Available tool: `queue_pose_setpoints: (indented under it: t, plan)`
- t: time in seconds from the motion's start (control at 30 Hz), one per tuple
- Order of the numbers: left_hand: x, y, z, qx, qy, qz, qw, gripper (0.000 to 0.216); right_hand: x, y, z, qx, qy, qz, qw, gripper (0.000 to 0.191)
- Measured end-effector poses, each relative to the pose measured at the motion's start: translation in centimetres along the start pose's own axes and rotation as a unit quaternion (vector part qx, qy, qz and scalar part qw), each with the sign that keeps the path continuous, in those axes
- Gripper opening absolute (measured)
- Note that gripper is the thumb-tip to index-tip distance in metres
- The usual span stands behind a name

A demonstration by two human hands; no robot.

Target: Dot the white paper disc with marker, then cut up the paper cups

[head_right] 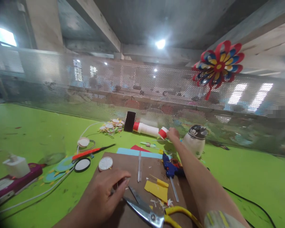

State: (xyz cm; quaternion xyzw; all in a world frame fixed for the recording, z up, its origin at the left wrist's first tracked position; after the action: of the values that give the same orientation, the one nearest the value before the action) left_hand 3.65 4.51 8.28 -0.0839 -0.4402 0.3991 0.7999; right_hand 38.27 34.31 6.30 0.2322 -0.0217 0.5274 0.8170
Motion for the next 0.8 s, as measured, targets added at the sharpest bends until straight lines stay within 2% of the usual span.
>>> queue_pose_setpoints:
  t: [0.1, 0.3, 0.53, 0.67, 0.8]
  plan:
    - [0.2, 0.6, 0.0, -0.027, 0.005, 0.023, 0.999, 0.022, -1.2, 0.5, 1.3, 0.019, -0.008, 0.011, 1.000, 0.035]
    - [0.8, 1.2, 0.4, -0.040, -0.017, 0.026, 0.999, 0.023, -3.8, 1.2, 4.7, 0.081, -0.029, 0.007, 0.996, 0.035]
    - [1.3, 2.8, 0.5, -0.061, -0.031, 0.047, 0.997, 0.025, -7.9, 2.1, 7.6, 0.234, -0.008, -0.018, 0.972, 0.036]
    - [1.8, 4.1, 0.8, -0.135, -0.049, 0.077, 0.987, 0.024, -12.9, 4.4, 7.7, 0.375, 0.049, 0.036, 0.925, 0.034]
    - [1.9, 5.1, 1.1, -0.221, -0.082, 0.129, 0.963, 0.029, -19.8, 7.0, 7.5, 0.512, 0.121, 0.115, 0.843, 0.022]
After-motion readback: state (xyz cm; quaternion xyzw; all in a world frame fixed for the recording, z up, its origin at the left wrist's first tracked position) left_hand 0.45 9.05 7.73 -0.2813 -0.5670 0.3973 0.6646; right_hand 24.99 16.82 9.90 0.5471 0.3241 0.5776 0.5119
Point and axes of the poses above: each hand's wrist, its own x-axis towards the middle knuckle, its own z-axis out of the back of the hand, y = z × x, the point moved 10 cm from there along x, towards the middle knuckle, and after that the axes turned 4 degrees about -y, right-handed, at the moved point
